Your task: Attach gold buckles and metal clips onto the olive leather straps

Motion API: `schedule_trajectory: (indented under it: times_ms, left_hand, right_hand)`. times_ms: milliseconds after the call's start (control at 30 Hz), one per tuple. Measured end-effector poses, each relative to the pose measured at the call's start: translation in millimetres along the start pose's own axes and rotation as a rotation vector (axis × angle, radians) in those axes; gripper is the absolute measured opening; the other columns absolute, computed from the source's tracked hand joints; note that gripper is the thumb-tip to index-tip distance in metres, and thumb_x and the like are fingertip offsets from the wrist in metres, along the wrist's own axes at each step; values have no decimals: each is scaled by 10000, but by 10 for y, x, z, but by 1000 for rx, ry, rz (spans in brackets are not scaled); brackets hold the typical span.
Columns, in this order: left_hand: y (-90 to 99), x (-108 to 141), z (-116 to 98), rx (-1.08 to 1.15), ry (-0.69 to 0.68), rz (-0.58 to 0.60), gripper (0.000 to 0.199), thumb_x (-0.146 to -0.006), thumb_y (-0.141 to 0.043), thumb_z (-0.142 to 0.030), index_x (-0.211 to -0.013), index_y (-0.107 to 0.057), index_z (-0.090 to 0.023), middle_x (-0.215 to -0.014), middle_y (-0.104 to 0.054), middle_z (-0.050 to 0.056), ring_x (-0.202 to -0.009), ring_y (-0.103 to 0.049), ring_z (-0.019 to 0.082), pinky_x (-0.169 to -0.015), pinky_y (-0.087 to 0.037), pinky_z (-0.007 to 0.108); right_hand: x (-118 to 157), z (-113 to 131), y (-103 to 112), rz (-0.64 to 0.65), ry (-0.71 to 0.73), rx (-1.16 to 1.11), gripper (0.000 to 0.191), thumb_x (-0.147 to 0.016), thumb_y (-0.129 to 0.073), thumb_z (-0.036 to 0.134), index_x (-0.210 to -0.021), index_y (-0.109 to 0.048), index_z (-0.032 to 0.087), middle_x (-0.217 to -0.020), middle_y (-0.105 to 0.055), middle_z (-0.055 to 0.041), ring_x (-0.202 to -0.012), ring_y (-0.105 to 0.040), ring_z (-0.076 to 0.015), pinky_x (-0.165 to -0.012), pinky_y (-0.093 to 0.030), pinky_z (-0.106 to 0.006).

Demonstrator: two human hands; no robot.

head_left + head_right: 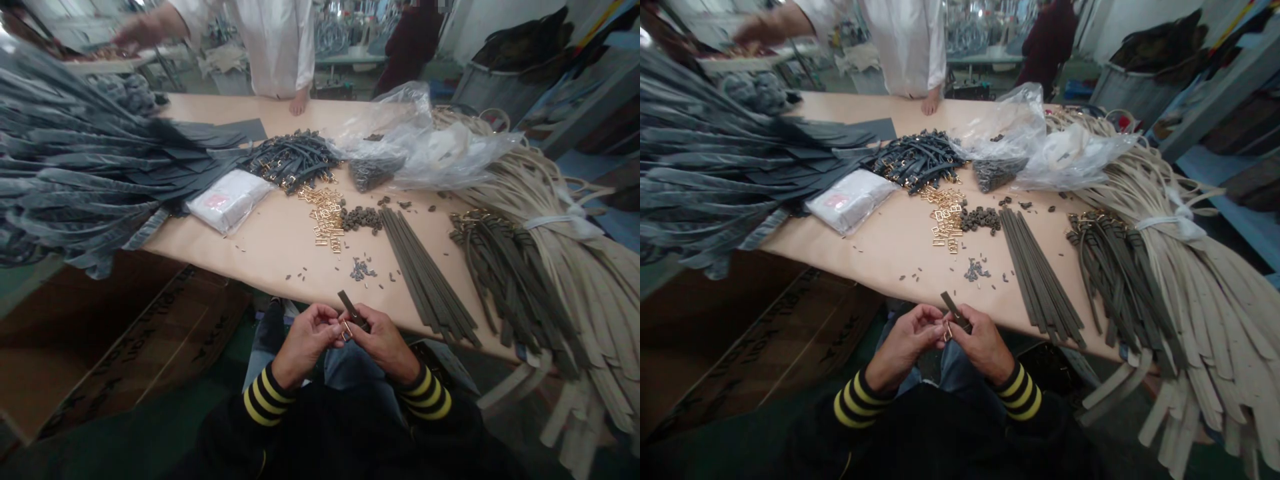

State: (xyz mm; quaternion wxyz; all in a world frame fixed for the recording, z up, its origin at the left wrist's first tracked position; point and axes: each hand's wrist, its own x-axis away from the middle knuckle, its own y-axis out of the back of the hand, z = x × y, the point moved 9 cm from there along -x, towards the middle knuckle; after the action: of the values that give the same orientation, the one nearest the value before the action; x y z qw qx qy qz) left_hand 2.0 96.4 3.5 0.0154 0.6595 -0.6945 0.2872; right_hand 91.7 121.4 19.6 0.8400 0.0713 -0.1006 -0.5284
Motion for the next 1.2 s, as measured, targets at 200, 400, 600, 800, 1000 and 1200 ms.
schedule_trajectory:
  times_ms: [200, 400, 600, 800, 1000, 1200]
  left_hand:
    - [-2, -5, 64, -42, 23, 45, 288, -598, -694, -264, -726, -497, -98, -628, -546, -20, -514, -512, 52, -479, -445, 167]
    - [33, -17, 116, 70, 138, 5, 265, -578, -709, -231, -677, -499, -105, -558, -539, -32, -458, -491, 30, -445, -425, 128]
    - [52, -27, 174, 135, 181, 14, 266, -590, -704, -265, -687, -518, -101, -571, -551, -18, -498, -526, 40, -489, -469, 125]
    - [75, -13, 208, 76, 197, 10, 256, -680, -613, -350, -712, -522, -113, -614, -548, -10, -468, -516, 41, -430, -470, 135]
    - [68, -6, 213, 42, 200, 17, 248, -693, -596, -340, -739, -523, -108, -584, -548, -10, -448, -498, 38, -423, -454, 138]
    - [148, -35, 74, -74, 33, -67, 233, -637, -648, -256, -758, -525, -101, -588, -561, -13, -495, -515, 58, -464, -448, 160]
  right_hand:
    - [31, -66, -33, 11, -10, -6, 132, -746, -531, 277, -711, -525, 150, -619, -498, 20, -591, -451, -107, -552, -354, -212]
    - [52, -166, -16, 26, -90, -148, 267, -833, -390, 357, -719, -509, 147, -542, -434, 40, -411, -313, -60, -417, -276, -199]
    - [65, -175, -58, 93, -82, -5, 261, -800, -460, 307, -607, -511, 139, -538, -484, 21, -464, -386, -70, -456, -303, -195]
    - [56, -130, -18, 42, -67, 25, 167, -792, -478, 276, -693, -521, 149, -550, -540, 21, -509, -479, -96, -534, -371, -213]
    - [80, 17, -9, 7, 49, 55, 92, -771, -486, 214, -775, -562, 161, -689, -610, -15, -663, -562, -144, -645, -425, -249]
    - [112, 6, -8, 19, 29, 141, 148, -762, -441, 211, -805, -570, 151, -714, -605, -30, -657, -547, -156, -595, -416, -254]
